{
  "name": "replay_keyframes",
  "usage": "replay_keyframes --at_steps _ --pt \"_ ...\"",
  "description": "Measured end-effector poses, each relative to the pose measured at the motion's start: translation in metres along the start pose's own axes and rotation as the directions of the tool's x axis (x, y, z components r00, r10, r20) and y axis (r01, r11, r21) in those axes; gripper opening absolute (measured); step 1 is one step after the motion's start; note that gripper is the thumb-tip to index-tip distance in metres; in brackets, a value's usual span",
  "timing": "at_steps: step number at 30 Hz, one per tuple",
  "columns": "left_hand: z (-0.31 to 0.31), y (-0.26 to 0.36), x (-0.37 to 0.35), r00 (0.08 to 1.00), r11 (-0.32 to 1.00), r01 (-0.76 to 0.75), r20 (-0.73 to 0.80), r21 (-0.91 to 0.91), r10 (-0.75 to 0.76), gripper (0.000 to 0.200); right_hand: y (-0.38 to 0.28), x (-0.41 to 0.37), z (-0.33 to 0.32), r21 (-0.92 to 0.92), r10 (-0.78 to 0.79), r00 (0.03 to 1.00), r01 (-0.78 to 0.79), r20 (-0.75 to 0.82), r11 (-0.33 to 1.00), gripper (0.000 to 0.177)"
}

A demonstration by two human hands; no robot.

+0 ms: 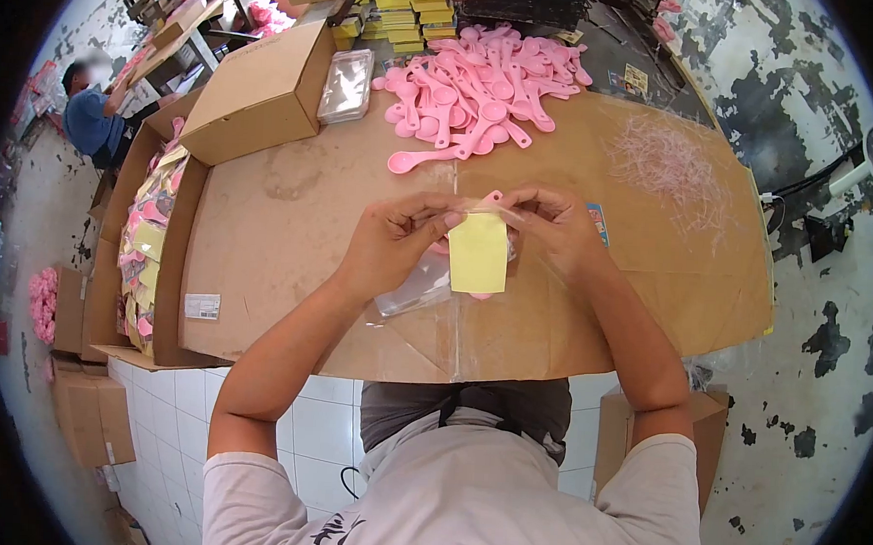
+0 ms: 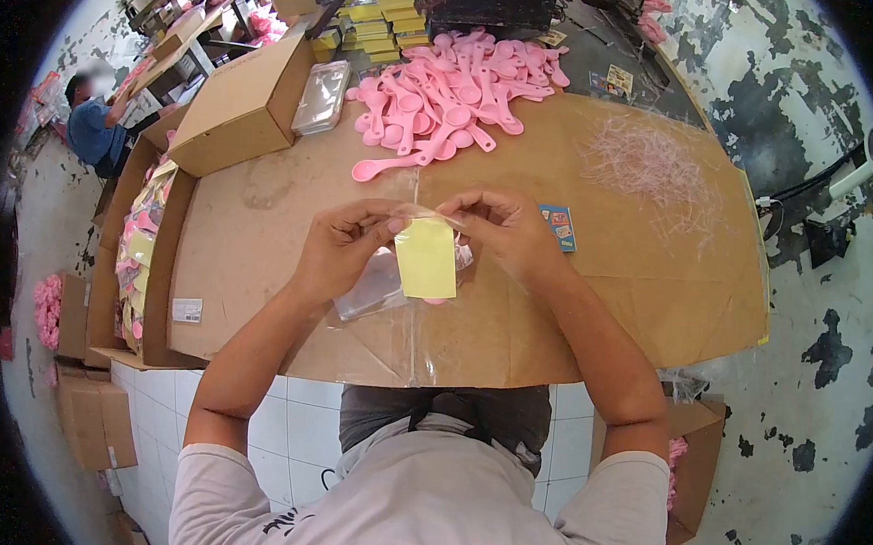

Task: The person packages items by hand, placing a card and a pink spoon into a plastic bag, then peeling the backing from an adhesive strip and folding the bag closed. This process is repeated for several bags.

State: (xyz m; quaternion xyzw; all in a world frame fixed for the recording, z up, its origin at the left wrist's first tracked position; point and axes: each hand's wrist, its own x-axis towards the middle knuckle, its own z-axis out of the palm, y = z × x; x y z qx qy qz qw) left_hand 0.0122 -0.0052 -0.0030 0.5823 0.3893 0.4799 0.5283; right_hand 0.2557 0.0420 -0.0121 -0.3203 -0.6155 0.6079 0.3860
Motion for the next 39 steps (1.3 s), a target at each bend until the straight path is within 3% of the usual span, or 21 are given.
replay_keyframes --at_steps 5,8,14,17,20,23,26,29,31,32,34,35,36,38,39 --pt "-0.005 0.006 -0.002 0.998 0.999 -0.005 0.062 0.039 0.002 0.025 -0.005 0.000 -0.002 -0.055 -0.105 0.994 0.105 -0.005 0.993 0.015" --pt "-0.010 0.006 0.000 0.993 0.961 0.105 0.084 -0.256 -0.086 0.025 -0.009 0.000 -0.004 -0.013 -0.077 0.997 0.077 0.028 0.997 0.015" --pt "-0.007 0.004 0.003 0.988 0.990 0.143 0.067 -0.014 -0.142 0.026 -0.001 0.000 -0.002 -0.005 -0.050 0.997 0.050 0.053 0.999 0.017" --pt "-0.008 0.002 0.004 0.991 0.992 0.126 0.056 -0.029 -0.124 0.025 -0.006 -0.001 0.000 0.008 0.002 1.000 -0.002 0.013 1.000 0.029" --pt "-0.009 0.001 0.004 0.995 0.997 0.076 0.060 -0.007 -0.075 0.029 -0.015 -0.003 0.003 0.038 0.016 0.988 -0.022 0.154 0.999 0.040" --pt "-0.002 0.007 0.005 0.999 0.994 -0.033 0.010 -0.103 0.034 0.031 -0.011 -0.001 -0.001 -0.014 0.037 0.985 -0.035 0.167 0.999 0.048" --pt "-0.004 0.011 -0.001 0.998 1.000 0.012 0.063 -0.007 -0.012 0.034 -0.012 0.000 -0.001 0.025 -0.044 0.978 0.040 0.204 0.999 0.045" --pt "-0.028 0.018 -0.014 0.983 0.980 0.147 0.094 0.137 -0.160 0.032 -0.022 -0.002 -0.012 -0.105 -0.108 0.979 0.127 0.171 0.986 0.039" --pt "-0.061 0.026 -0.030 0.983 0.969 0.183 -0.048 0.164 -0.178 0.026 -0.040 -0.008 -0.029 -0.523 -0.201 0.973 0.230 0.113 0.820 0.036" --pt "-0.076 0.028 -0.041 0.977 0.991 0.101 -0.197 0.088 -0.082 0.027 -0.045 -0.012 -0.041 -0.700 -0.253 0.962 0.248 0.098 0.670 0.035" --pt "-0.131 0.012 -0.066 0.852 0.985 -0.170 -0.506 -0.032 0.131 0.032 -0.038 -0.016 -0.067 -0.776 -0.258 0.965 0.193 0.041 0.601 0.036" --pt "-0.154 0.013 -0.074 0.724 0.932 -0.343 -0.666 -0.120 0.180 0.042 -0.034 -0.017 -0.076 -0.809 -0.264 0.965 0.165 0.013 0.563 0.037" --pt "-0.162 0.022 -0.076 0.617 0.869 -0.490 -0.731 -0.065 0.293 0.049 -0.030 -0.018 -0.082 -0.817 -0.263 0.965 0.138 -0.018 0.560 0.037" --pt "-0.170 0.040 -0.080 0.639 0.817 -0.555 -0.709 -0.156 0.298 0.054 -0.026 -0.020 -0.087 -0.829 -0.257 0.964 0.083 -0.074 0.553 0.037" --pt "-0.176 0.034 -0.081 0.692 0.867 -0.471 -0.678 -0.164 0.249 0.053 -0.027 -0.021 -0.088 -0.846 -0.240 0.969 0.078 -0.060 0.527 0.037"
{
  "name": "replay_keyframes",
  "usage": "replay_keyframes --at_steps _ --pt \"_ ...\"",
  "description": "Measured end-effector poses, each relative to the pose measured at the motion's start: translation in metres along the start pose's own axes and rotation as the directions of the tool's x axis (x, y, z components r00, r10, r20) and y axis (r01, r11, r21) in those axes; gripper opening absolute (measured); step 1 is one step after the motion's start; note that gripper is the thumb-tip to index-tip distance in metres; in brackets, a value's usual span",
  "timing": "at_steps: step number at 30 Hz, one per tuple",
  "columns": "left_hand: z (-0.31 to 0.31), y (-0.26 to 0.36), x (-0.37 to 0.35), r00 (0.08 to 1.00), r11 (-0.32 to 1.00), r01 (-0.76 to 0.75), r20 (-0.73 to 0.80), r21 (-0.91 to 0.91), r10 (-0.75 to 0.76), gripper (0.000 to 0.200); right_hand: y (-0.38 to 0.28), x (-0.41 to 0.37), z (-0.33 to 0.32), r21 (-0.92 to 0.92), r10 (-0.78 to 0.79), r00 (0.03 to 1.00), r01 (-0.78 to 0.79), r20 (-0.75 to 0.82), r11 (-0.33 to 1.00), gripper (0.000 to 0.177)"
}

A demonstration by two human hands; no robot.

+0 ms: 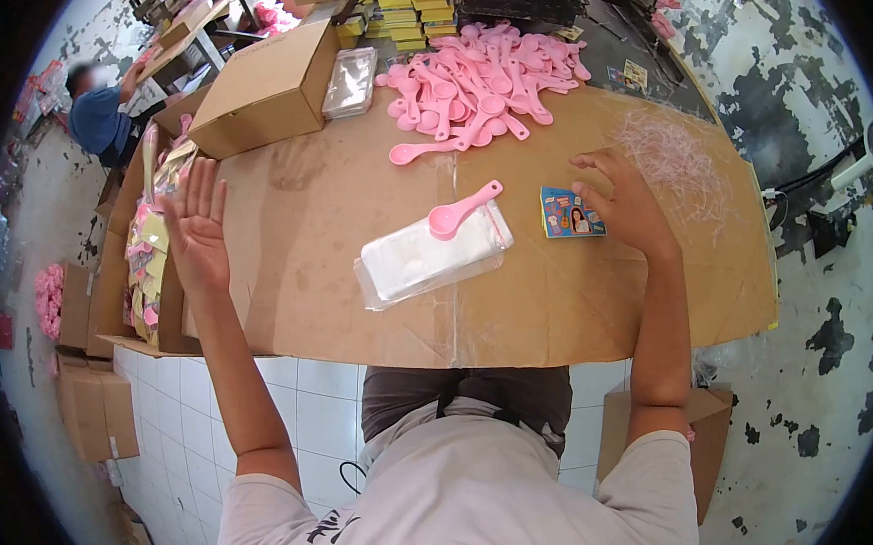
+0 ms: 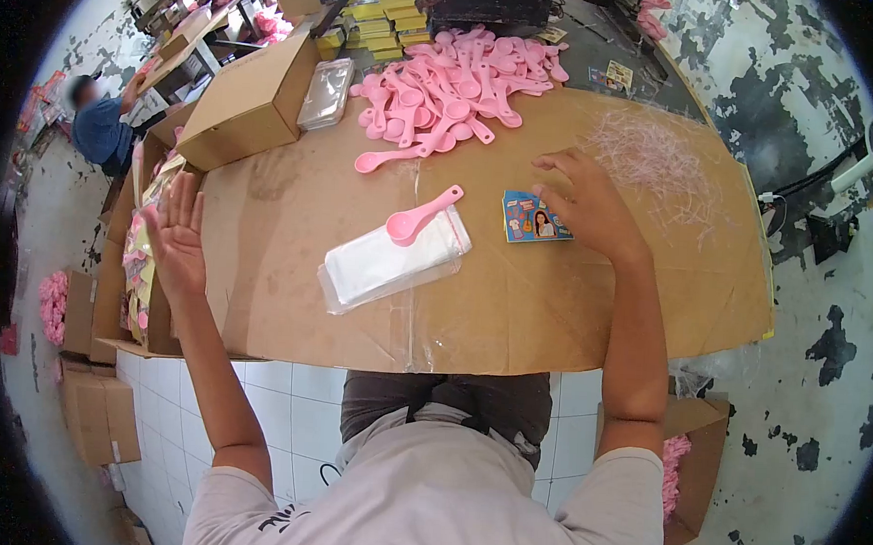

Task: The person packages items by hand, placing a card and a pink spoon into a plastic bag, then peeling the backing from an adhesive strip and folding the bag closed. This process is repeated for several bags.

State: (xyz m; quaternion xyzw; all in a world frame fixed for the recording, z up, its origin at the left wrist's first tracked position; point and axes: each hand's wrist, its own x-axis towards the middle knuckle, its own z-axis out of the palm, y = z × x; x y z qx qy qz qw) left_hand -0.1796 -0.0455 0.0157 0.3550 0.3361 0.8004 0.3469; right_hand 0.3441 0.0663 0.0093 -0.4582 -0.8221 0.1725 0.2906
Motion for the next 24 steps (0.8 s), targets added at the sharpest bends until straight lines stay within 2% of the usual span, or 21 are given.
replay_keyframes --at_steps 2,3,5,7,9,12,15,18,21,22,24 --pt "-0.014 -0.010 0.005 0.988 0.982 0.138 0.053 0.127 -0.146 0.051 -0.001 -0.002 -0.004 -0.062 -0.006 0.999 0.008 0.035 0.998 0.037" --pt "-0.001 -0.010 0.001 0.971 0.937 0.169 0.110 0.305 -0.211 0.048 0.001 -0.003 -0.006 -0.060 -0.010 0.998 0.014 0.064 0.998 0.038" --pt "0.036 -0.026 -0.017 0.913 0.758 0.175 0.184 0.628 -0.364 0.042 0.006 -0.007 -0.010 -0.057 -0.011 0.992 0.018 0.122 0.998 0.038" --pt "0.069 -0.050 -0.032 0.837 0.706 0.026 0.370 0.708 -0.402 0.037 0.018 -0.005 -0.008 -0.018 0.058 0.979 -0.056 0.194 0.998 0.037" --pt "0.110 -0.056 -0.049 0.734 0.584 -0.172 0.498 0.794 -0.461 0.044 0.021 -0.003 -0.006 0.016 0.088 0.972 -0.093 0.220 0.995 0.035" --pt "0.150 -0.071 -0.063 0.628 0.452 -0.500 0.668 0.739 -0.399 0.045 0.017 -0.003 -0.005 0.051 0.091 0.978 -0.102 0.190 0.993 0.030" --pt "0.153 -0.103 -0.046 0.636 0.345 -0.612 0.702 0.712 -0.321 0.043 0.012 -0.003 -0.004 0.065 0.089 0.982 -0.101 0.168 0.993 0.026" --pt "0.166 -0.113 -0.038 0.783 0.345 -0.563 0.618 0.751 -0.069 0.040 0.007 -0.002 -0.004 0.097 0.064 0.989 -0.077 0.134 0.992 0.023" --pt "0.163 -0.118 -0.059 0.702 0.354 -0.560 0.655 0.750 -0.278 0.039 0.009 -0.002 -0.003 0.118 0.063 0.991 -0.076 0.115 0.990 0.020" --pt "0.162 -0.118 -0.064 0.651 0.350 -0.628 0.715 0.695 -0.254 0.033 0.010 -0.001 -0.003 0.117 0.072 0.990 -0.087 0.125 0.989 0.019" --pt "0.161 -0.121 -0.065 0.697 0.411 -0.497 0.634 0.764 -0.335 0.027 0.011 -0.001 -0.003 0.125 0.079 0.988 -0.096 0.134 0.988 0.018"
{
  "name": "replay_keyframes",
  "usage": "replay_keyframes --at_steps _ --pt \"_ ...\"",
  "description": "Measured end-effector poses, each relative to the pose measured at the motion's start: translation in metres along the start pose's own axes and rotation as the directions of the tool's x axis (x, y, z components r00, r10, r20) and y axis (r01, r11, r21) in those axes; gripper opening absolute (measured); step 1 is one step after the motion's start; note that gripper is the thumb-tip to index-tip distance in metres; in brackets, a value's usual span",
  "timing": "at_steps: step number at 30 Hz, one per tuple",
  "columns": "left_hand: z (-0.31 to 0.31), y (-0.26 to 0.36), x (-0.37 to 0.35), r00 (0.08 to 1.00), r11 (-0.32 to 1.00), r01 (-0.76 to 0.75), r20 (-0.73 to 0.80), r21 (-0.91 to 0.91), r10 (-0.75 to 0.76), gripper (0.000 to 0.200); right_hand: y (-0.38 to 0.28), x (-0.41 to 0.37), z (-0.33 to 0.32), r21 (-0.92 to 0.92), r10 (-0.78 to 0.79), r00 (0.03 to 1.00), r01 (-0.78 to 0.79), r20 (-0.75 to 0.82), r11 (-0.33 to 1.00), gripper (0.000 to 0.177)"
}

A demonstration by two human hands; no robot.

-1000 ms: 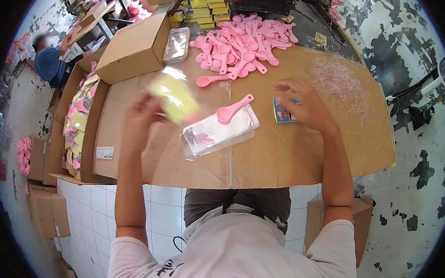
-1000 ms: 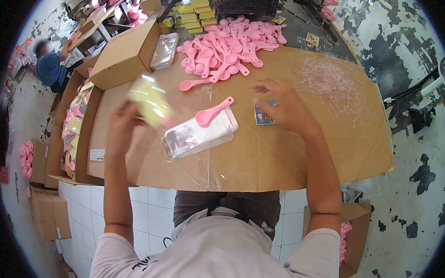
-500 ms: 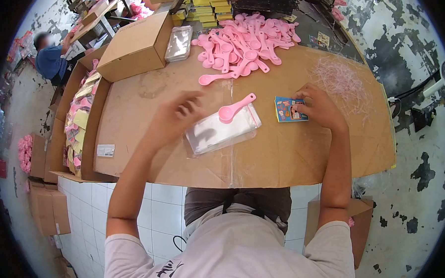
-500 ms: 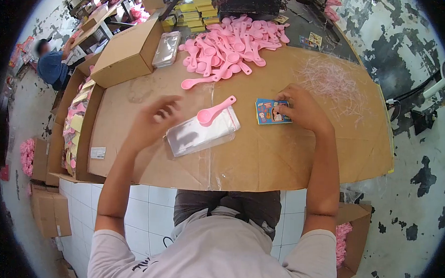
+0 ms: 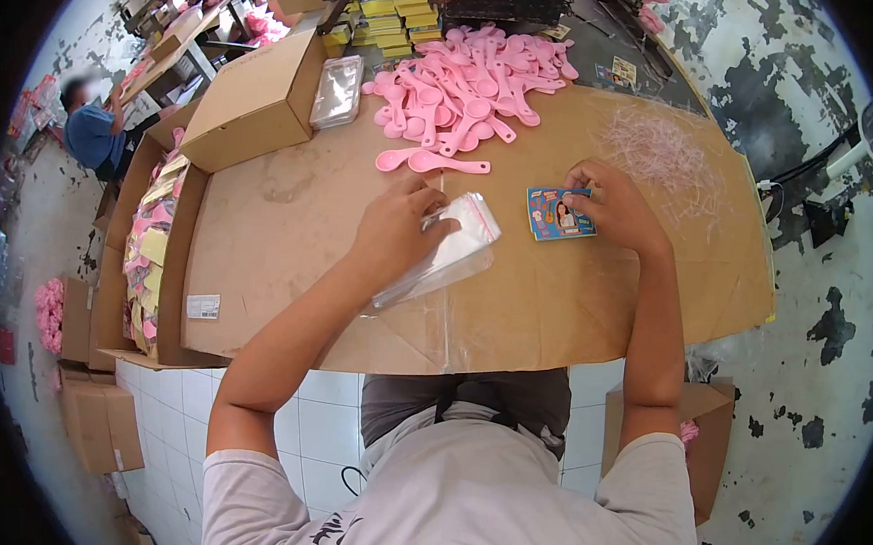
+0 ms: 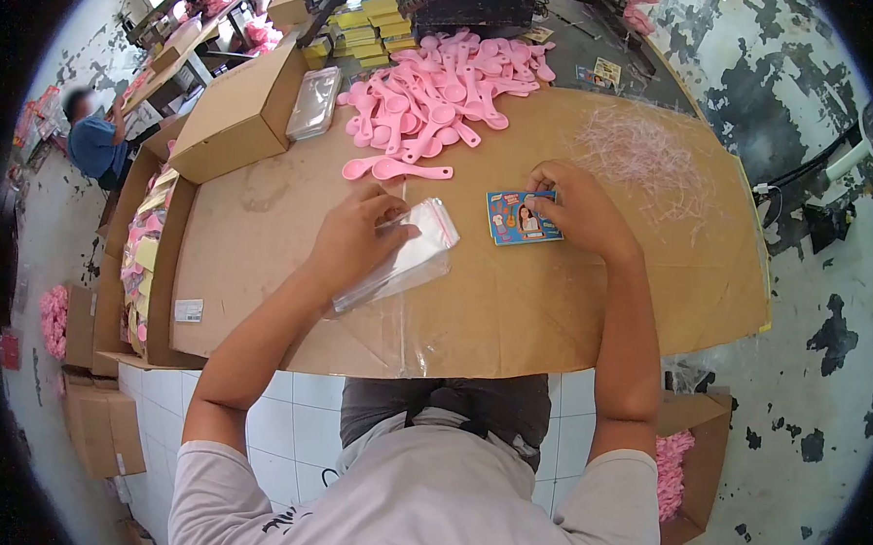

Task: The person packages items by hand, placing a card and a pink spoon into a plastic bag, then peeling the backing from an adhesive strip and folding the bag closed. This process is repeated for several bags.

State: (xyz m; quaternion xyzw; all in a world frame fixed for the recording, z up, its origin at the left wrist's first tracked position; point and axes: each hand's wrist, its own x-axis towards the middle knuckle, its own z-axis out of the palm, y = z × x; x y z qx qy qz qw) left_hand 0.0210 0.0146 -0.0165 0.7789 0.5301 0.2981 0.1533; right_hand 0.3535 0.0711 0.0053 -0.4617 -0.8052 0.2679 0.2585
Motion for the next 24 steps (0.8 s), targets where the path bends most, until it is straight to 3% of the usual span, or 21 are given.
replay_keyframes --at_steps 2,4,8,10,13,14,17,19,20,23,24 --pt "0.000 -0.003 0.002 0.990 0.983 0.129 0.072 -0.132 -0.120 0.021 -0.003 0.000 0.000 0.018 -0.005 1.000 0.005 -0.004 1.000 0.019" --pt "-0.006 -0.007 0.004 0.956 0.923 0.272 0.184 -0.272 -0.227 0.015 -0.012 -0.001 0.001 0.166 -0.027 0.999 0.024 0.018 0.986 0.019" --pt "-0.009 -0.007 0.003 0.961 0.871 0.268 0.177 -0.411 -0.211 0.013 -0.024 0.001 0.030 0.503 -0.152 0.984 0.084 0.097 0.860 0.019" --pt "0.000 -0.017 0.002 0.982 0.847 0.190 0.089 -0.496 -0.168 0.014 -0.041 -0.001 0.054 0.419 -0.213 0.974 0.160 0.082 0.894 0.019" --pt "0.005 -0.022 0.007 0.986 0.665 0.065 -0.055 -0.744 -0.157 0.020 -0.055 -0.002 0.070 0.238 -0.245 0.963 0.212 0.117 0.948 0.020" --pt "0.000 -0.022 0.009 0.981 0.642 0.116 -0.015 -0.758 -0.195 0.020 -0.057 -0.001 0.072 0.167 -0.243 0.961 0.219 0.136 0.961 0.020" --pt "-0.011 -0.024 0.009 0.962 0.563 0.236 0.109 -0.792 -0.251 0.020 -0.059 -0.002 0.063 0.217 -0.220 0.971 0.196 0.094 0.956 0.016" --pt "-0.007 -0.031 0.007 0.959 0.512 0.273 0.191 -0.814 -0.209 0.020 -0.040 -0.002 0.057 0.414 -0.190 0.980 0.147 0.064 0.898 0.014" --pt "-0.008 -0.026 0.006 0.961 0.570 0.270 0.184 -0.776 -0.205 0.019 -0.040 -0.001 0.054 0.506 -0.174 0.983 0.124 0.051 0.853 0.013" --pt "-0.003 -0.014 0.000 0.978 0.716 0.207 0.128 -0.666 -0.164 0.018 -0.050 -0.001 0.060 0.551 -0.386 0.910 0.401 -0.149 0.732 0.012" --pt "0.004 -0.018 -0.001 0.989 0.755 0.149 0.084 -0.639 -0.124 0.017 -0.053 -0.001 0.065 0.516 -0.400 0.910 0.396 -0.109 0.760 0.013"
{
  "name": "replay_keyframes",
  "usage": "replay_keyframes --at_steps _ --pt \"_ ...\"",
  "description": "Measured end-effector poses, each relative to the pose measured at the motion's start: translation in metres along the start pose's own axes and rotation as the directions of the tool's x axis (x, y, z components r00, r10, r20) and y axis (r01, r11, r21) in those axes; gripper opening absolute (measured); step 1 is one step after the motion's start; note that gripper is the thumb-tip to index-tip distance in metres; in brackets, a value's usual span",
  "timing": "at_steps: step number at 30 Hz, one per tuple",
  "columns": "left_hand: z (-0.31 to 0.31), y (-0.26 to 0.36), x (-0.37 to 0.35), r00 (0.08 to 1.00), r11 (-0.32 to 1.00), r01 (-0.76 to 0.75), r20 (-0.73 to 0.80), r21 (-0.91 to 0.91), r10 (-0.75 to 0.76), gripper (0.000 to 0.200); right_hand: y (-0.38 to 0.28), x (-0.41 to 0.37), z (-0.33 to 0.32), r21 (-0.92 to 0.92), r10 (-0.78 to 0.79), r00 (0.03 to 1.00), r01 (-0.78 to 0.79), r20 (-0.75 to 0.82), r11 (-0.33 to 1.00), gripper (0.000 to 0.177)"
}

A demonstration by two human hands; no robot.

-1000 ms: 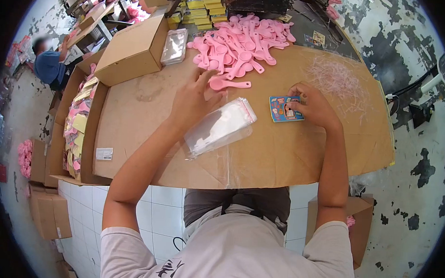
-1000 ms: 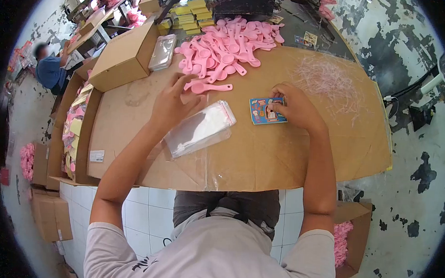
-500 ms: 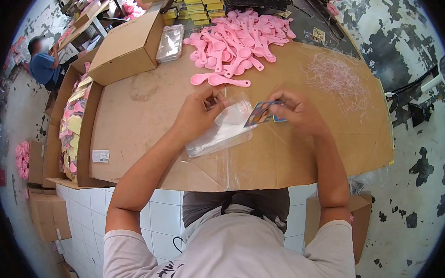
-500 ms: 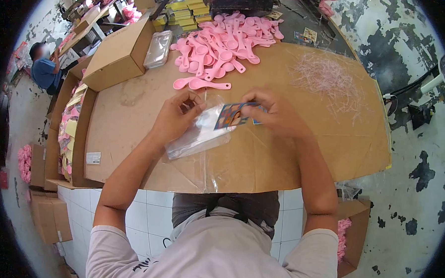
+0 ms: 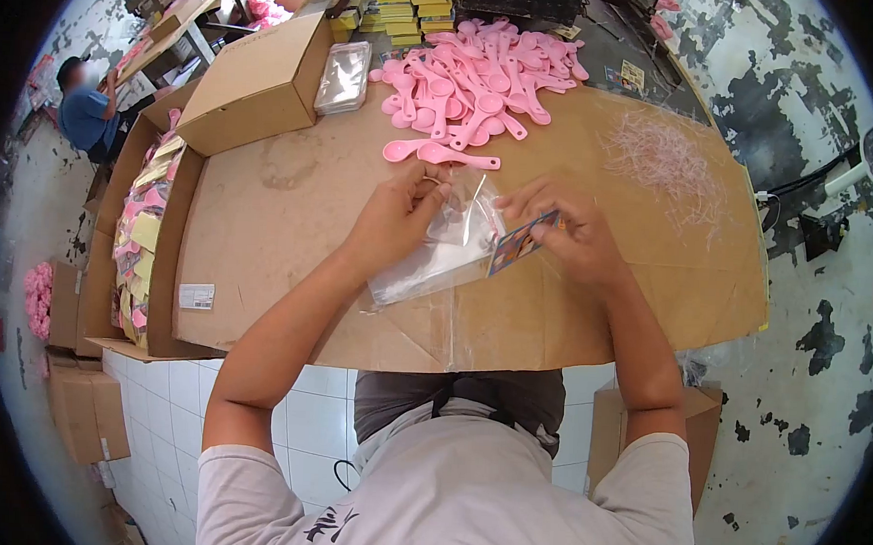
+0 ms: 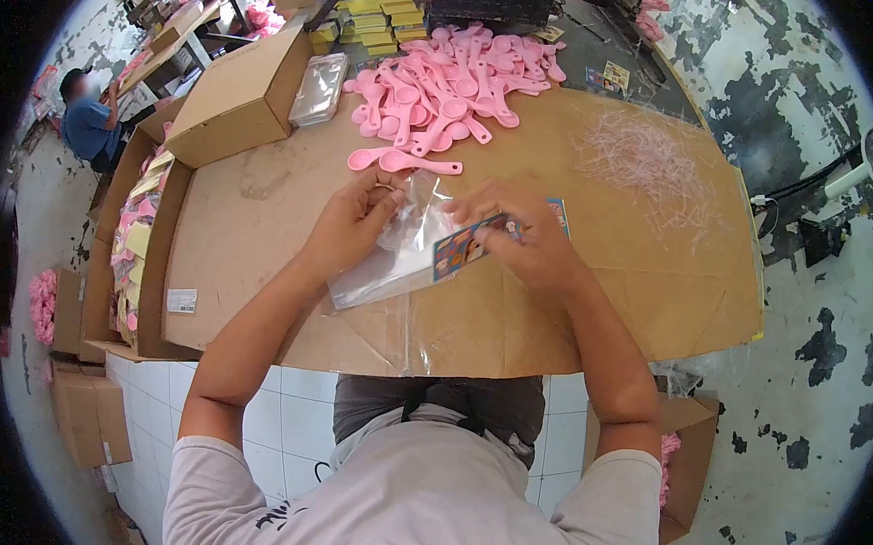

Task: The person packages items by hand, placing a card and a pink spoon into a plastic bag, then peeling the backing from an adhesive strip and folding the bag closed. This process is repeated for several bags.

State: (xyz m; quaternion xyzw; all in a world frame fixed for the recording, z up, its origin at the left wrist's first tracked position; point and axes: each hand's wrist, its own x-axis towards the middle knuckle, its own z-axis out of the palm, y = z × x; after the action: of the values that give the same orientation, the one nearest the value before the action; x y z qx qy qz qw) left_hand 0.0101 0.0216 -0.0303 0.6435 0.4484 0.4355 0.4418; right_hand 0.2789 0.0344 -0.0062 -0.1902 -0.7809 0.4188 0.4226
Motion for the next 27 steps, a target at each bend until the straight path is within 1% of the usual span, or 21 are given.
replay_keyframes --at_steps 1,2,4,5,7,8,10,11,13,14,15,16,17,19,20,23,26,27 --pt "0.002 -0.005 0.000 0.998 0.997 -0.060 -0.005 0.045 0.061 0.017 0.001 -0.001 0.007 -0.044 0.011 0.999 -0.009 0.040 0.999 0.014" --pt "0.003 0.000 -0.001 1.000 0.997 -0.024 0.014 0.078 0.023 0.017 0.003 -0.002 0.011 -0.088 0.023 0.997 -0.016 0.080 0.996 0.014" --pt "0.002 0.012 -0.003 0.997 0.988 0.049 0.046 0.144 -0.056 0.016 0.010 -0.001 0.011 -0.292 0.097 0.978 -0.040 0.185 0.956 0.016" --pt "0.001 0.010 -0.003 0.999 0.986 0.005 0.031 0.169 -0.010 0.016 0.013 -0.001 0.011 -0.391 0.142 0.963 -0.042 0.230 0.919 0.017" --pt "-0.003 0.004 -0.001 0.996 0.972 -0.085 0.005 0.219 0.086 0.015 0.015 -0.002 0.012 -0.396 0.127 0.966 -0.028 0.226 0.918 0.018" --pt "-0.004 0.001 0.002 0.992 0.985 -0.103 -0.058 0.135 0.111 0.016 0.016 -0.003 0.013 -0.399 0.120 0.967 -0.022 0.224 0.917 0.019" --pt "-0.008 -0.002 0.009 0.972 0.988 -0.151 -0.187 -0.028 0.143 0.017 0.023 -0.004 0.013 -0.367 0.018 0.977 0.062 0.211 0.928 0.020" --pt "-0.013 0.003 0.010 0.981 0.982 -0.113 -0.173 -0.150 0.087 0.019 0.024 -0.003 0.014 -0.351 -0.036 0.979 0.106 0.202 0.930 0.021" --pt "-0.025 0.014 0.009 0.992 0.924 -0.029 -0.124 -0.381 -0.020 0.024 0.017 -0.002 0.005 -0.377 0.073 0.993 -0.033 0.091 0.926 0.022" --pt "-0.027 0.018 0.008 0.995 0.925 -0.024 -0.100 -0.378 -0.015 0.026 0.010 -0.001 0.002 -0.383 0.128 0.991 -0.104 0.037 0.918 0.023" --pt "-0.028 0.022 0.007 0.997 0.926 -0.019 -0.076 -0.378 -0.011 0.029 0.004 0.001 0.002 -0.371 0.213 0.970 -0.240 -0.113 0.897 0.022" --pt "-0.027 0.023 0.007 0.999 0.925 -0.015 -0.053 -0.379 -0.005 0.031 -0.003 0.004 0.000 -0.342 0.293 0.921 -0.371 -0.257 0.864 0.022" --pt "-0.024 0.024 0.006 0.999 0.924 -0.012 -0.041 -0.383 -0.004 0.033 -0.007 0.006 -0.001 -0.295 0.363 0.844 -0.491 -0.394 0.820 0.022" --pt "-0.015 0.026 0.004 1.000 0.922 -0.004 -0.017 -0.387 -0.003 0.038 0.003 0.005 -0.001 -0.027 0.354 0.850 -0.395 -0.389 0.918 0.021" --pt "-0.012 0.024 0.003 1.000 0.927 -0.005 -0.011 -0.374 0.001 0.039 0.005 0.007 0.001 0.112 0.349 0.853 -0.332 -0.389 0.937 0.021" --pt "-0.003 0.016 0.000 1.000 0.945 0.019 0.017 -0.325 -0.014 0.043 -0.002 0.011 0.003 0.193 0.320 0.842 -0.260 -0.434 0.946 0.024" --pt "0.000 0.023 -0.004 0.996 0.964 0.081 0.053 -0.253 -0.070 0.045 0.000 0.005 0.004 0.104 0.323 0.881 -0.306 -0.345 0.946 0.030" --pt "0.000 0.030 -0.005 0.994 0.969 0.101 0.062 -0.226 -0.089 0.045 -0.001 0.006 0.001 -0.069 0.263 0.927 -0.291 -0.269 0.954 0.032"
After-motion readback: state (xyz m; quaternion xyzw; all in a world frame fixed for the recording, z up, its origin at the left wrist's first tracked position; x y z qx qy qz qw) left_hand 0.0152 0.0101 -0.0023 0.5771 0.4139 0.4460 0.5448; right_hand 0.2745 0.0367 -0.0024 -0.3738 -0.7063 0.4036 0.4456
